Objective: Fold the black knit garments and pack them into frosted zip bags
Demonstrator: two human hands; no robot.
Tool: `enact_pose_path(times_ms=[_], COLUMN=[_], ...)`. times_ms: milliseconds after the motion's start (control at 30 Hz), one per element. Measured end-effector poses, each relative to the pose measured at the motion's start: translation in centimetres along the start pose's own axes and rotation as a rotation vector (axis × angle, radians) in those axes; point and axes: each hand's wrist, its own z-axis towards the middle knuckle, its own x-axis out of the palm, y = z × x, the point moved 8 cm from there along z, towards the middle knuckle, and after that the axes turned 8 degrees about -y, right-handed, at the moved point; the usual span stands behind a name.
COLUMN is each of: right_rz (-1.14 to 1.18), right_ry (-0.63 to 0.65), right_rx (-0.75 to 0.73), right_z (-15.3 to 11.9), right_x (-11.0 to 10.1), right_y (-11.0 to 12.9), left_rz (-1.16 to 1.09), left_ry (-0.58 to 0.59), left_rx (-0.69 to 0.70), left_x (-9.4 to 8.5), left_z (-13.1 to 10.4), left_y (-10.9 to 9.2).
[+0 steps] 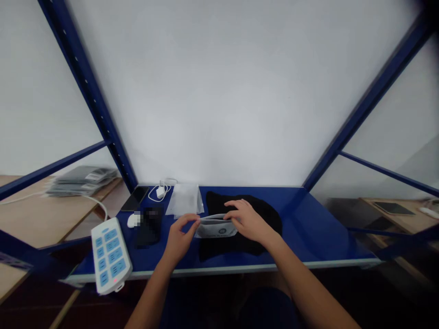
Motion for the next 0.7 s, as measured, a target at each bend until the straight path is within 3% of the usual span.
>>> enact_pose_path(times_ms=[233, 367, 500, 700], right_rz=[-0.046, -0.091, 0.173, 0.807], right_ry=[0.305, 0.395, 0.319, 0.077], right_rx=[0.023, 0.006, 0.071, 0.387], right_z=[2.7, 2.8, 3.0, 2.1], right_x=[3.9, 6.2, 6.0, 4.4], right_y=[-0.1, -0.5, -0.9, -2.6], left_rz=[-0.041, -0.047, -0.091, -0.545], left_ry=[0.041, 0.039, -0.041, 0.004], left_rx=[0.034, 0.01, -0.09, -0.42], left_x=[1.3, 2.4, 1.9, 3.4], left_z=[0.0, -0.3, -0.9, -2.1], left_y=[-1.1, -1.0, 1.6, 6.5])
